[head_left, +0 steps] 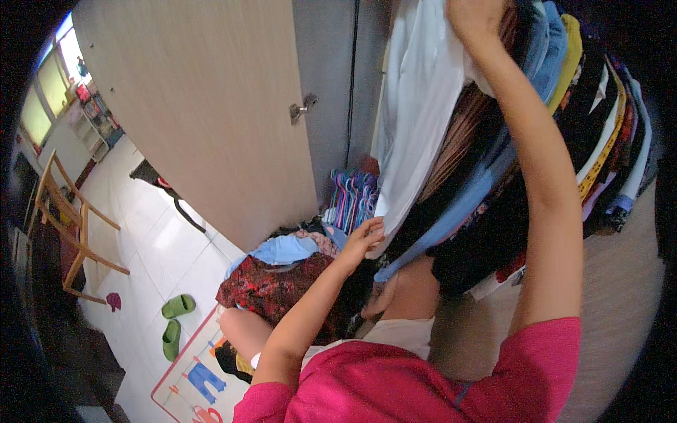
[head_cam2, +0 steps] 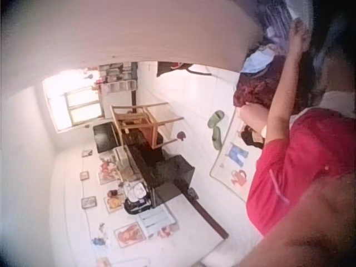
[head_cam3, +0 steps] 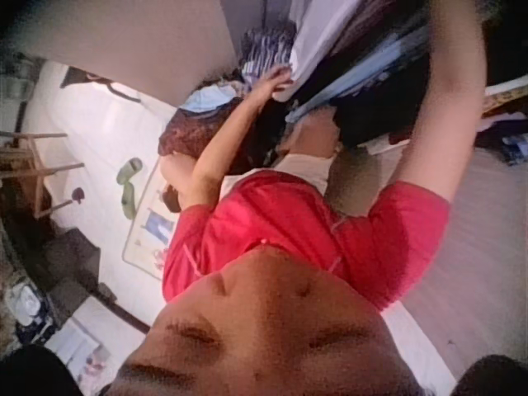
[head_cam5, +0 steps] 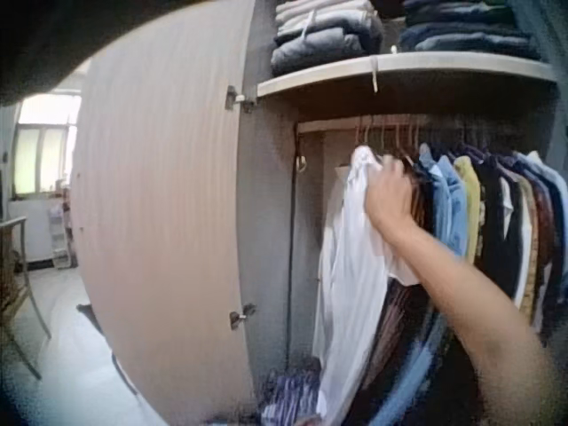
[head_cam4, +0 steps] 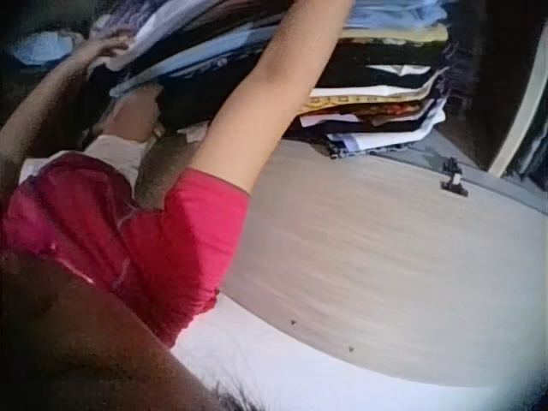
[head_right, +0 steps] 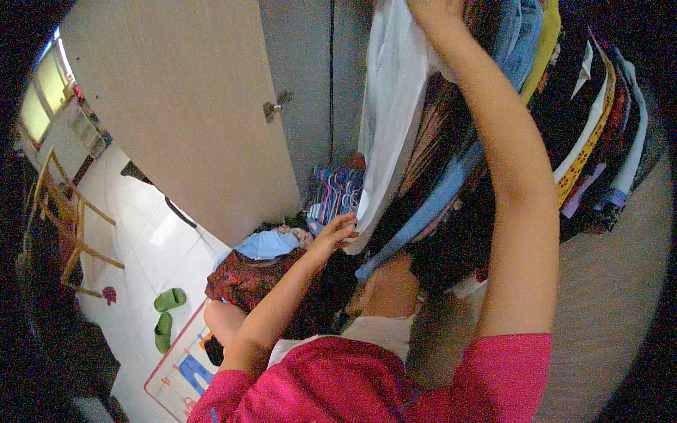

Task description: The person hangs clothes by picking up individual items from a pile on the floor, placing them onto hangers, and then hanging the hangers inside a closet.

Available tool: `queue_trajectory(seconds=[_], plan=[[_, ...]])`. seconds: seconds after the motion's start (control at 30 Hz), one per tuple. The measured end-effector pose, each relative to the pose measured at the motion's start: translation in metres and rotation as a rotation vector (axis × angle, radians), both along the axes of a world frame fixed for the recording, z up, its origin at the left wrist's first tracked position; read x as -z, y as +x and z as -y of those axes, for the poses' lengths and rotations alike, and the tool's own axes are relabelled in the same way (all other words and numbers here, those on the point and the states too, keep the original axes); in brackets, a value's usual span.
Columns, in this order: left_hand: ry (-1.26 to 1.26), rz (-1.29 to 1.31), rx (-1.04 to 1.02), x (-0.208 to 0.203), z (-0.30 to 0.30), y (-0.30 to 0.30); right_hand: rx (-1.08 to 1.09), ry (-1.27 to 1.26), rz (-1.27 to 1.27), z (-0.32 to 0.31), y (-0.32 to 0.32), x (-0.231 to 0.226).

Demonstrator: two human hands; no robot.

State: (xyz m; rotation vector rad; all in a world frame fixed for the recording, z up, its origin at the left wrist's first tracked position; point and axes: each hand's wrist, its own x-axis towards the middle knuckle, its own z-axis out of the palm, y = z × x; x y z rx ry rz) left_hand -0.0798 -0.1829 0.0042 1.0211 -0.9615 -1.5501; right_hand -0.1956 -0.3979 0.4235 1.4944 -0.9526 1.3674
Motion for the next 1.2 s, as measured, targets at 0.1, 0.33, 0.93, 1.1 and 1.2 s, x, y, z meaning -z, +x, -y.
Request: queue_trajectory(seconds=[0.1, 0.33, 0.93, 1.1, 1.2], plan=[[0.043, -0.041, -0.008, 0.003, -0.012, -0.006, 0.472, -0.302, -0.707, -0.015, 0.022, 0.078], [0.082, 0.047, -0.037, 0.039, -0.046, 0.002, 0.561, 0.842, -0.856, 0.026, -0.055, 0.376], [0.691, 0.534, -0.623, 0.231, -0.212, 0.106, 0.032, 1.885, -0.557, -0.083, -0.051, 0.561], [0.820, 0.664, -0.672, 0.214, -0.199, 0.107, 0.035, 1.989, -0.612, -0.089, -0.042, 0.597], [0.896, 0.712, -0.604, 0.201, -0.198, 0.107, 0.035, 1.817, -0.834, -0.084, -0.055, 0.645]])
